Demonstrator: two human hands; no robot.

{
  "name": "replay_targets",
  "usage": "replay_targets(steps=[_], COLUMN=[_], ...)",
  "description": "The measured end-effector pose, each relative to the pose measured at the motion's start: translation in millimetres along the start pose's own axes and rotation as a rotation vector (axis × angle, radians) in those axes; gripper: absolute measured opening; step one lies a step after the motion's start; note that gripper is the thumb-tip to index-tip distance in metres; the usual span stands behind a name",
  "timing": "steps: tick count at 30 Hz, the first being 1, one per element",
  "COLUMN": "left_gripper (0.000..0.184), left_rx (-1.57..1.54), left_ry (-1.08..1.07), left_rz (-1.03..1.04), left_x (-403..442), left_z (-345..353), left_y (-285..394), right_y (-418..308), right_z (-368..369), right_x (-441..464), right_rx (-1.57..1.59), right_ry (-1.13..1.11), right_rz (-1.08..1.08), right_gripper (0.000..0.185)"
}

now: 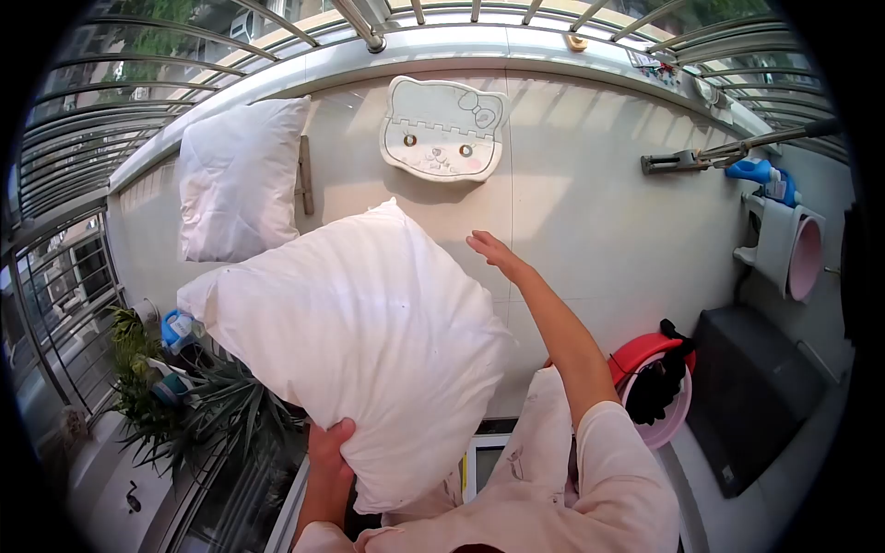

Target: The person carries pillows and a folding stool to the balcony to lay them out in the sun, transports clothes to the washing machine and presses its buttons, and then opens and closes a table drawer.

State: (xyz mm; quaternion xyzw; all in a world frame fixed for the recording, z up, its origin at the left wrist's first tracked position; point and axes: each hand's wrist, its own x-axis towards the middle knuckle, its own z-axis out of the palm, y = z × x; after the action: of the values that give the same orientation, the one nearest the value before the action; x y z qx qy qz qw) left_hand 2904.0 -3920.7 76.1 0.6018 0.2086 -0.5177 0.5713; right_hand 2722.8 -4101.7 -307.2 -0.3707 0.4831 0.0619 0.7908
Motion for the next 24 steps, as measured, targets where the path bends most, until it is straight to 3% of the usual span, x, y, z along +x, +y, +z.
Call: replay_targets(steps=[2, 4, 7, 9, 13, 15, 17, 19, 20, 24], left_gripper=[0.067, 0.066, 0.065, 0.061, 0.056, 0.071, 0.089, 0.097, 0.101, 0.106], left_rx=[0.018, 0.077, 0.185, 0.264, 0.707, 0.868, 1.241, 1.373, 1.432, 1.327], left_ry=[-0.074, -0.141, -0.280, -0.402, -0.216, -0.233, -0.053, -0.028, -0.019, 0.027], left_rz=[-0.105, -0.147, -0.022, 0.098, 0.271, 0.448, 0.275, 0.546, 0.687, 0.741], left_x=[20, 43, 80, 116, 246, 338, 393, 448, 467, 497], left_z=[19, 30, 46, 53, 56, 34, 21, 8, 9, 40], left_y=[26, 46, 81, 107, 131, 115, 94, 58, 46, 38], right_y=[9, -82, -96, -119, -174, -148, -133, -137, -138, -135], right_z=[-6, 12, -20, -53, -95, -124, -145, -140, -138, -138], right_x=[7, -62, -89, -89, -51, 21, 54, 68, 72, 75], right_rx=[0.304, 0.521, 0.824, 0.695, 0.357, 0.262, 0.128, 0.073, 0.112, 0.164], right_ry=[-0.159, -0.125, -0.005, 0.085, 0.372, 0.471, 0.445, 0.483, 0.461, 0.470], right_rz=[0.135, 0.199, -0.066, -0.265, -0.340, -0.478, -0.316, -0.145, -0.174, -0.138], right_gripper=[0.065, 0.046, 0.037, 0.035, 0.040, 0.044, 0.052, 0.060, 0.070, 0.067])
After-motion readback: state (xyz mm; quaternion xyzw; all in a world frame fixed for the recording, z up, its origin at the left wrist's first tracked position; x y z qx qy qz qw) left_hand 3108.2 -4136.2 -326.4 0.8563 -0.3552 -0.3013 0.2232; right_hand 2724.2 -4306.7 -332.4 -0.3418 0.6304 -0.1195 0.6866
